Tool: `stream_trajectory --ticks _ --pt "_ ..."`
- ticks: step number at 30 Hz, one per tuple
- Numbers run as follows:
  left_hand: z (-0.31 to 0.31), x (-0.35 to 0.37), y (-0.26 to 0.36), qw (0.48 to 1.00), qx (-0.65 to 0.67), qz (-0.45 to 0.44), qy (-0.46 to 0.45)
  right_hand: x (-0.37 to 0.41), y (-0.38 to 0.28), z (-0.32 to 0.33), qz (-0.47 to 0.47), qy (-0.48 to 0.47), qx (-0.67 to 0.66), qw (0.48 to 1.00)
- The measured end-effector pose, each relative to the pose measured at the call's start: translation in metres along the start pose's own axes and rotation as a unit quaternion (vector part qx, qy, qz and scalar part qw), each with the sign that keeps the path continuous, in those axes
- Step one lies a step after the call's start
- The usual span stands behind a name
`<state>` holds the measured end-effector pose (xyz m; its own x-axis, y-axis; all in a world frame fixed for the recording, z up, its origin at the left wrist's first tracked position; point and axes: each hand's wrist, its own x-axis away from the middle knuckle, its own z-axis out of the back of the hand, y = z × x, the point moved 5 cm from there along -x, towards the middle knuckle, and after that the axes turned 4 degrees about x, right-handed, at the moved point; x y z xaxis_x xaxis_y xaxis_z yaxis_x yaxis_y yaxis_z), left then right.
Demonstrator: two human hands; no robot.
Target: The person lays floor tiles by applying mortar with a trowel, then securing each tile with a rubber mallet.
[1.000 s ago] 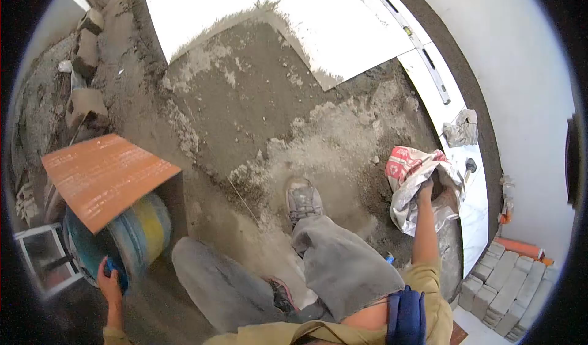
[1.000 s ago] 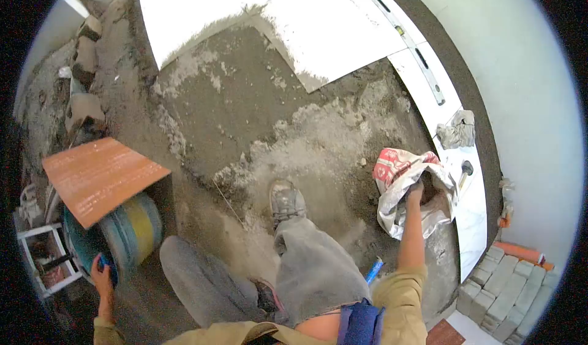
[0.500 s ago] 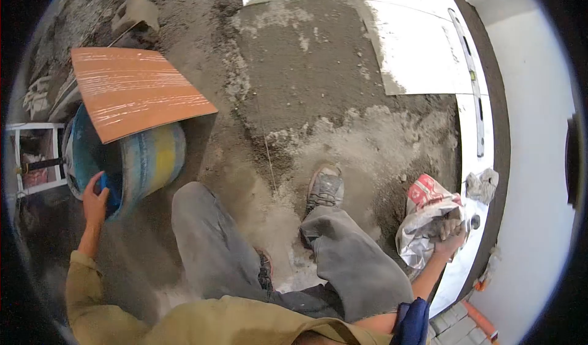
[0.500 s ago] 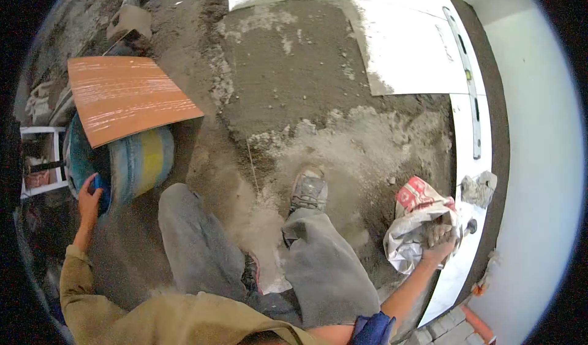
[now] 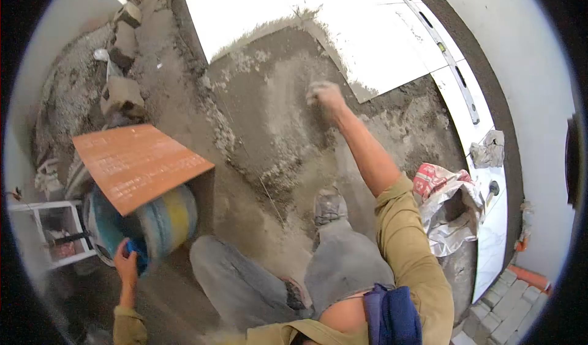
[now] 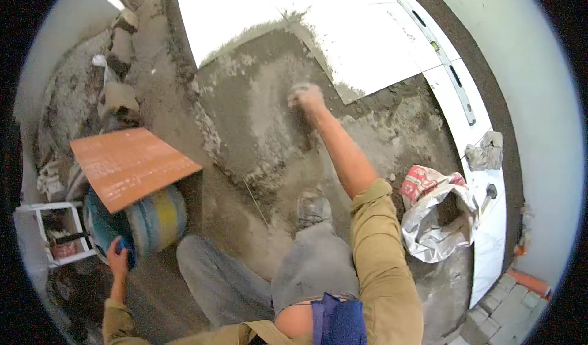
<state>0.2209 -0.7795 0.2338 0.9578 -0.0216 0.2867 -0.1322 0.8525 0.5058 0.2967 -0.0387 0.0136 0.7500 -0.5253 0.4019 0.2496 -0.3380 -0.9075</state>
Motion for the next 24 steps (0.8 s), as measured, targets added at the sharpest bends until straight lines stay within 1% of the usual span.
stream_trajectory --ticks 1,2,3,4,5,6,7,8,9,11,12,13,14,15,16,17,18,19,20,21,22,23,24 --pt "0.000 -0.003 -0.012 0.999 0.013 -0.028 0.008 -0.002 0.003 -0.021 -0.070 -0.093 0.095 0.989" --pt "0.002 -0.002 -0.009 0.999 -0.016 -0.049 0.011 0.003 0.009 -0.042 -0.138 -0.184 0.191 0.954" --pt "0.004 -0.005 -0.024 0.996 -0.019 -0.083 0.030 0.006 -0.011 -0.062 -0.006 -0.207 0.305 0.930" --pt "0.004 -0.011 -0.036 0.992 -0.023 -0.118 0.045 0.011 -0.030 -0.083 0.122 -0.218 0.411 0.877" --pt "0.004 -0.013 -0.024 0.990 -0.027 -0.132 0.036 -0.009 -0.039 -0.088 0.176 -0.159 0.384 0.892" --pt "0.001 -0.005 -0.008 0.994 -0.023 -0.102 0.033 -0.041 -0.035 -0.077 0.162 -0.063 0.236 0.956" --pt "-0.001 0.001 0.000 0.997 -0.020 -0.068 0.029 -0.068 -0.029 -0.066 0.178 0.032 0.075 0.981" --pt "-0.005 0.000 -0.002 0.997 -0.025 -0.077 0.014 -0.082 -0.012 -0.044 0.126 0.158 -0.216 0.955" --pt "-0.005 0.000 -0.005 0.996 -0.032 -0.087 0.014 -0.069 -0.008 -0.026 0.126 0.172 -0.217 0.953" --pt "0.000 0.001 0.005 0.994 -0.037 -0.105 0.015 -0.025 -0.001 0.007 0.045 0.176 -0.186 0.965" --pt "-0.003 0.009 0.021 0.994 -0.038 -0.097 0.016 -0.004 0.012 0.030 0.043 0.161 -0.121 0.979" --pt "-0.003 0.013 0.029 0.995 -0.038 -0.090 0.017 0.026 0.028 0.053 0.039 0.145 -0.056 0.987" --pt "0.000 0.005 0.009 0.998 -0.008 -0.064 -0.004 0.096 -0.004 0.070 0.048 0.222 0.179 0.957" --pt "0.000 0.001 -0.011 0.998 -0.007 -0.068 -0.008 0.107 0.053 0.106 0.209 0.255 0.313 0.890" --pt "0.002 -0.005 -0.025 0.995 -0.029 -0.095 0.005 0.165 0.059 0.121 0.220 0.249 0.455 0.826" --pt "0.003 -0.012 -0.026 0.991 -0.052 -0.126 0.015 0.213 0.055 0.128 0.208 0.253 0.524 0.786" --pt "0.000 -0.002 -0.010 0.985 -0.002 -0.174 0.018 0.261 0.049 0.135 0.198 0.257 0.589 0.741" --pt "-0.005 0.001 0.002 0.982 -0.008 -0.191 -0.016 0.309 0.051 0.151 0.110 0.245 0.545 0.794" --pt "-0.007 0.000 0.000 0.991 -0.018 -0.129 -0.013 0.366 0.062 0.169 0.015 0.240 0.491 0.837" --pt "-0.005 -0.004 -0.005 0.997 -0.039 -0.067 -0.011 0.421 0.075 0.185 -0.028 0.268 0.489 0.830" --pt "-0.009 -0.008 -0.008 0.993 -0.057 -0.084 -0.052 0.469 0.083 0.204 -0.061 0.327 0.503 0.798" --pt "-0.005 -0.014 -0.015 0.986 -0.114 -0.117 -0.029 0.516 0.091 0.217 -0.090 0.376 0.516 0.764" --pt "0.000 -0.019 -0.020 0.974 -0.168 -0.151 0.005 0.564 0.100 0.225 -0.122 0.409 0.517 0.742"
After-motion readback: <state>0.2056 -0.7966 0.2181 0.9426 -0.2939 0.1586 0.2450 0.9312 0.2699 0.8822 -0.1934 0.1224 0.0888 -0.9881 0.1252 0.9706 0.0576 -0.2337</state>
